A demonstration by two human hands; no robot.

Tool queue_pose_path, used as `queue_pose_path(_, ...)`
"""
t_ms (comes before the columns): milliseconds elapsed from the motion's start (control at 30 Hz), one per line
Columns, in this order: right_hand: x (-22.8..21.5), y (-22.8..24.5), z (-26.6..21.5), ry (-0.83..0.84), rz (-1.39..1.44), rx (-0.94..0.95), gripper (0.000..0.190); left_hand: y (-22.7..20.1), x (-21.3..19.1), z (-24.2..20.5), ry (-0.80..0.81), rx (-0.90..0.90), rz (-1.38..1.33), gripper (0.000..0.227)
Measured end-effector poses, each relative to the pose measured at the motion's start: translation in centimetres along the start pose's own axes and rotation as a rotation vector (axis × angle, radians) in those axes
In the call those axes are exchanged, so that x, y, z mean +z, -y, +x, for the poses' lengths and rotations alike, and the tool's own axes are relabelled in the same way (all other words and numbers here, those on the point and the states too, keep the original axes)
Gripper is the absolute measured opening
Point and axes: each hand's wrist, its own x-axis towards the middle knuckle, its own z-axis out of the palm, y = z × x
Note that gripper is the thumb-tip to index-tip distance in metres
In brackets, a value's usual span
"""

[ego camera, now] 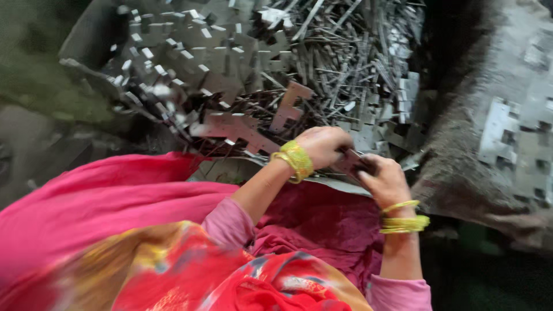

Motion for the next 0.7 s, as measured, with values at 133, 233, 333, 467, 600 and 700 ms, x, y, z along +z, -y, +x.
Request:
queue_pose_path(133,-0.2,-1.0,-1.0,-0.154,0.456,0.294,0.027,1.0,-1.3,2.4,-0.452,-0.037,0.176,0.053)
queue_pose_path(233,-0.7,-1.1,-1.5,-0.351,0.427,0.281,0.027,3.9,-3.4,3.0,-0.64,-0.253,0.601,0.056)
queue_pose_path(333,-2.4,-1.2,-0.6,-0.5,0.574,0.247,0.029,5.0,-5.8,2.6,-0.405,-0.334,0.513,0.029)
queue_pose_path(467,-4.2,-2.2,-0.3,-0.639,0.662,0.256,0.03,3.3,-7.0,1.4,-0.563,-0.172,0.413,0.011)
queue_pose_path(600,-6.1,-5.6,1.7,-0.737,0.506,0.276,0.027,3.3,-6.5,1.2,-0.901,-0.216,-0.106,0.018)
queue_pose_path(700,-10.0,-10.7,6.0,-1.017,0.206,0.422,0.035,5.3,-4.2,1.4,-0.73,-0.305,-0.625,0.021)
